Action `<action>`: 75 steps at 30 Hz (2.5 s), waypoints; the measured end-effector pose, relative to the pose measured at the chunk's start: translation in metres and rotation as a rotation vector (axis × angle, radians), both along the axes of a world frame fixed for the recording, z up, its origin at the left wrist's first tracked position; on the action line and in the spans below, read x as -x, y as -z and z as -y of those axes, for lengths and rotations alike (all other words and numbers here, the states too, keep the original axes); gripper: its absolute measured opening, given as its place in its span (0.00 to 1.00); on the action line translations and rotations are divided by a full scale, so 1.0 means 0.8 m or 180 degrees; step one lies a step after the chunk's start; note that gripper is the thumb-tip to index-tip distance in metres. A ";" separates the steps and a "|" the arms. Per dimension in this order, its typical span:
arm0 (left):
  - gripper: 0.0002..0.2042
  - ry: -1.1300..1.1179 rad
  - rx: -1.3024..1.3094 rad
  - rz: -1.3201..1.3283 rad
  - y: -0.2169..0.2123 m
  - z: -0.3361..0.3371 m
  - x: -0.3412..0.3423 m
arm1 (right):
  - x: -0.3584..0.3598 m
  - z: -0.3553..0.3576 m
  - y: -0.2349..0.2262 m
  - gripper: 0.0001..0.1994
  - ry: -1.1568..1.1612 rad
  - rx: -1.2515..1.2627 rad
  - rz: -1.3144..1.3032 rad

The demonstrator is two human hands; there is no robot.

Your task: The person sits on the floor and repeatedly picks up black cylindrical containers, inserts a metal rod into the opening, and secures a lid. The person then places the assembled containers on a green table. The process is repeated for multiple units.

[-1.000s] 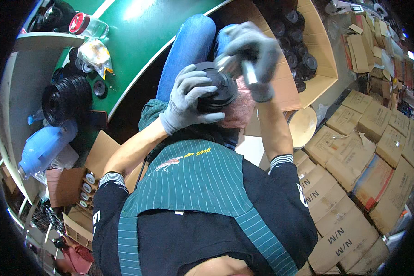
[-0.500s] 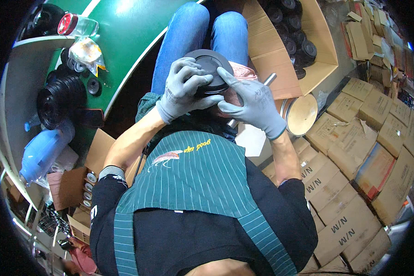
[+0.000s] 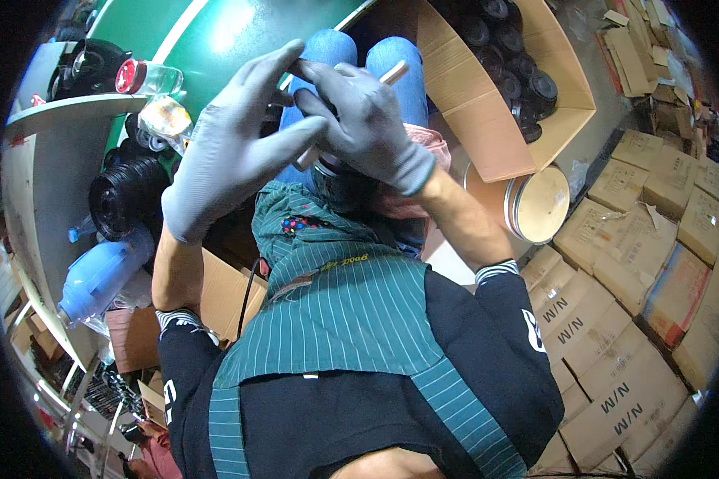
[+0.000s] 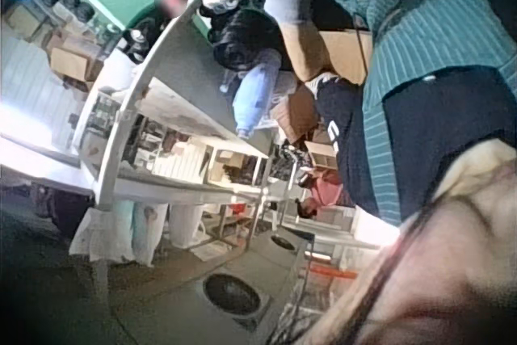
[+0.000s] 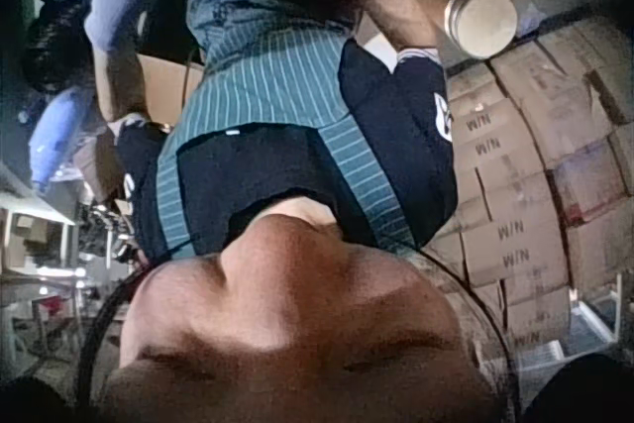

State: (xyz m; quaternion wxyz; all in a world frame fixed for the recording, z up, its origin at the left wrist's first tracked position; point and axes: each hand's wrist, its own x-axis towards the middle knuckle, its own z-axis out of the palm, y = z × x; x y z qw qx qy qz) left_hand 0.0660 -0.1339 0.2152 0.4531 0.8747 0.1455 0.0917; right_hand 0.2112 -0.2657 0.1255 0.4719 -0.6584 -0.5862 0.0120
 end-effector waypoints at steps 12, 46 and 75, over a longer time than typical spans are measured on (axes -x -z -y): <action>0.45 0.0137 -0.2317 -0.1428 0.003 0.064 -0.043 | -0.033 -0.011 -0.002 0.19 0.0768 0.0426 -0.1943; 0.32 -0.0025 -0.0858 -0.0903 0.063 0.078 -0.013 | -0.048 -0.022 0.164 0.24 -0.1649 0.0458 -0.4966; 0.24 0.0904 0.0856 -0.0621 0.157 -0.073 -0.053 | -0.045 0.075 0.045 0.16 -0.2025 -0.0495 -0.3365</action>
